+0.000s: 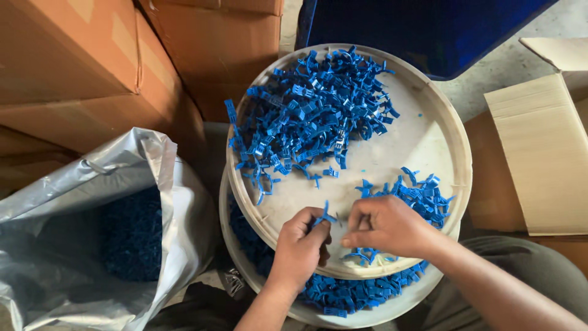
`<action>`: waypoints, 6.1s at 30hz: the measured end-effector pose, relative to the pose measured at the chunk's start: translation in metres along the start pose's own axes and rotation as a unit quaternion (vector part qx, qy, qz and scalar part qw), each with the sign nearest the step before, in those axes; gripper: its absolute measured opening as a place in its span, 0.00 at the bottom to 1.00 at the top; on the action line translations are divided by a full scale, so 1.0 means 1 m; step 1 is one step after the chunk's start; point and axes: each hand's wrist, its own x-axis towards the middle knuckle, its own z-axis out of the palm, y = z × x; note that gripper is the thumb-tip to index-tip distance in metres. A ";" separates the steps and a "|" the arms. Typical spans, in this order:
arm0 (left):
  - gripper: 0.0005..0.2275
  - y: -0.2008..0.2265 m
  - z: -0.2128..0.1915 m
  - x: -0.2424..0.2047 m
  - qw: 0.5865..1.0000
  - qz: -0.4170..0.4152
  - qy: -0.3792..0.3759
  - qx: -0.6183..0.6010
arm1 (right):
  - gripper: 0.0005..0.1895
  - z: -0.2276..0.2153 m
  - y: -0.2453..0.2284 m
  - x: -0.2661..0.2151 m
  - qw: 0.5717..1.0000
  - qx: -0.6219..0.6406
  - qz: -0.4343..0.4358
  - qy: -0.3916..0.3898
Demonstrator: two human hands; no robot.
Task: The person sits on the floor and sorts blue plastic pieces by hand on a white circular tray, picking up pieces and moving them around. The person occasionally transfers pieces into a nearby white bag.
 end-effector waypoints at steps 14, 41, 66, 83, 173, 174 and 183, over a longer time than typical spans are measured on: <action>0.04 -0.002 -0.017 0.005 0.921 0.158 0.100 0.342 | 0.17 0.011 0.011 -0.005 0.971 -0.121 -0.137 0.154; 0.12 -0.042 -0.035 -0.038 0.958 -0.054 0.109 -0.259 | 0.09 0.054 0.018 0.022 0.892 -0.226 -0.194 0.339; 0.05 -0.129 -0.101 0.022 0.961 0.043 0.139 -0.236 | 0.48 -0.070 -0.054 0.101 0.921 -0.263 -0.071 0.279; 0.07 -0.106 -0.078 -0.003 0.967 0.103 0.145 -0.184 | 0.17 -0.032 0.073 0.003 0.907 -0.264 -0.275 0.178; 0.08 -0.040 0.028 -0.026 0.982 0.150 0.003 0.111 | 0.18 0.084 0.045 -0.019 0.875 0.441 -0.156 0.126; 0.07 -0.037 0.029 -0.028 0.990 0.114 0.014 0.081 | 0.19 0.082 0.044 -0.019 0.876 0.450 -0.127 0.114; 0.08 -0.077 0.008 -0.018 0.991 0.064 0.097 -0.061 | 0.17 0.083 0.028 -0.030 0.925 0.243 -0.134 0.261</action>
